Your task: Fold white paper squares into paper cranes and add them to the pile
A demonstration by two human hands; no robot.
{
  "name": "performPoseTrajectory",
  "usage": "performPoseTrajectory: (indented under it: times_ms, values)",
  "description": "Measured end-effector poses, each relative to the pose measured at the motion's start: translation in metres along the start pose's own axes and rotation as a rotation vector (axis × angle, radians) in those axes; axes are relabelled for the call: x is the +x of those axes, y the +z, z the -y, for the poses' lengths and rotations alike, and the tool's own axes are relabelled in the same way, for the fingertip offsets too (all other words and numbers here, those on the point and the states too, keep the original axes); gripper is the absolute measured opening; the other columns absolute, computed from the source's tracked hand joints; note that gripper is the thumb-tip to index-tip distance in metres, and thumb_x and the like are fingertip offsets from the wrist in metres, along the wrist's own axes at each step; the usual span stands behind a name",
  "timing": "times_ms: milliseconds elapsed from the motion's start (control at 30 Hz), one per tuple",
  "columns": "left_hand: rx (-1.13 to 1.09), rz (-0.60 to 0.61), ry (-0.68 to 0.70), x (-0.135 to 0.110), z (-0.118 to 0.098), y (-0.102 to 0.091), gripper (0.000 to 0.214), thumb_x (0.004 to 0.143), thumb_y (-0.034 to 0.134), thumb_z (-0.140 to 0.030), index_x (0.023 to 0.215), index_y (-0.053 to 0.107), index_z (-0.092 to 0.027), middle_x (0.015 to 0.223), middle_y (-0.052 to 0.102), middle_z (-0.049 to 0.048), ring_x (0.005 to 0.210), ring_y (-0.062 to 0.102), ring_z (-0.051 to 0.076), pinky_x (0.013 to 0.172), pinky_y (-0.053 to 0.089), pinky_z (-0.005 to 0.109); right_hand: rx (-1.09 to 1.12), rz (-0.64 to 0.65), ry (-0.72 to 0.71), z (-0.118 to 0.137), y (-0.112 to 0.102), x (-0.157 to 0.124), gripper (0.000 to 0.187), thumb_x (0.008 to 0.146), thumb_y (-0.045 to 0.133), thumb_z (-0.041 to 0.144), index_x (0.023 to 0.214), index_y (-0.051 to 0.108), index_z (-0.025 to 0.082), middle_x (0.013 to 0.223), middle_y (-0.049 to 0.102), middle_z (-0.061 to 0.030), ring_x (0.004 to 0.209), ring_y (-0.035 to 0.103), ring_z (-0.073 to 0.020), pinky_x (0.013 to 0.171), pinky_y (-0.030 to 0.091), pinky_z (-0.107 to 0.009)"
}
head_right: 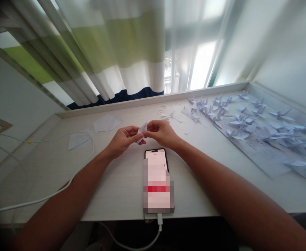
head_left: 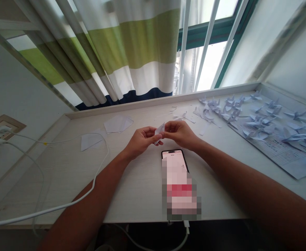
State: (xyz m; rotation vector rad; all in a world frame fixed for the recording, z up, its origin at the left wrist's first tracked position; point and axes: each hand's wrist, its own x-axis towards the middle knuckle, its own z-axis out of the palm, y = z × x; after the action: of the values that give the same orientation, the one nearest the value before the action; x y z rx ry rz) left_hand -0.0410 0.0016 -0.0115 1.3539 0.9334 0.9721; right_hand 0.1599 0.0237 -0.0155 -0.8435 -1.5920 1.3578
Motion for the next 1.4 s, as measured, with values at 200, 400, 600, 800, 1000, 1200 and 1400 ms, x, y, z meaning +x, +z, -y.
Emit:
performPoseTrajectory:
  times_ms: [200,400,600,800,1000,1200,1400]
  values:
    - [0.001,-0.004,-0.010,0.000,0.001,0.001,0.044,0.072,0.092,-0.042,0.098,0.071,-0.014,0.089,0.082,0.0104,0.072,0.078,0.024,0.069,0.059,0.034,0.058,-0.023,0.011,0.005,0.001,-0.002,0.036,0.072,0.089,0.047,0.079,0.073,0.016,0.078,0.077,-0.0055,0.073,0.071,-0.0181,0.073,0.057,-0.034]
    - [-0.010,0.012,-0.060,-0.002,-0.005,0.007,0.045,0.072,0.092,-0.042,0.099,0.073,-0.011,0.096,0.082,0.0135,0.071,0.078,0.022,0.066,0.059,0.031,-0.048,-0.089,-0.022,0.007,0.002,-0.002,0.044,0.081,0.079,0.058,0.073,0.073,0.015,0.067,0.073,-0.0055,0.062,0.065,-0.0158,0.063,0.054,-0.030]
    - [-0.007,0.011,-0.120,-0.004,-0.005,0.008,0.046,0.071,0.093,-0.041,0.101,0.076,-0.011,0.095,0.082,0.0130,0.070,0.078,0.021,0.068,0.060,0.031,0.051,-0.190,-0.052,0.001,-0.005,0.002,0.049,0.085,0.073,0.065,0.081,0.075,0.016,0.077,0.072,-0.0055,0.074,0.068,-0.0179,0.077,0.059,-0.035]
    - [-0.034,0.028,-0.111,-0.005,-0.005,0.008,0.043,0.070,0.093,-0.039,0.099,0.076,-0.011,0.094,0.082,0.0132,0.068,0.077,0.020,0.068,0.060,0.031,-0.073,-0.015,-0.100,-0.001,-0.005,0.000,0.041,0.085,0.077,0.056,0.081,0.079,0.016,0.076,0.075,-0.0048,0.073,0.065,-0.0173,0.073,0.052,-0.032]
    - [-0.027,-0.024,-0.086,-0.002,-0.002,0.007,0.039,0.073,0.092,-0.039,0.095,0.077,-0.011,0.092,0.082,0.0131,0.070,0.078,0.020,0.068,0.060,0.030,0.090,-0.098,-0.059,-0.002,0.003,0.000,0.042,0.087,0.075,0.057,0.080,0.079,0.016,0.074,0.075,-0.0050,0.069,0.067,-0.0173,0.074,0.055,-0.034]
    - [-0.022,-0.044,-0.066,0.000,0.006,0.004,0.046,0.074,0.089,-0.047,0.100,0.074,-0.012,0.091,0.082,0.0131,0.065,0.077,0.020,0.063,0.060,0.029,0.172,-0.164,-0.009,-0.006,0.004,0.003,0.042,0.083,0.078,0.059,0.086,0.081,0.017,0.082,0.077,-0.0060,0.076,0.070,-0.0189,0.080,0.058,-0.037]
    - [0.082,-0.027,0.013,0.002,0.011,0.002,0.043,0.083,0.081,-0.052,0.095,0.074,-0.012,0.089,0.081,0.0123,0.062,0.076,0.018,0.060,0.060,0.028,0.139,-0.297,0.035,-0.002,0.002,0.004,0.045,0.084,0.075,0.062,0.083,0.080,0.017,0.075,0.074,-0.0057,0.069,0.068,-0.0171,0.073,0.058,-0.033]
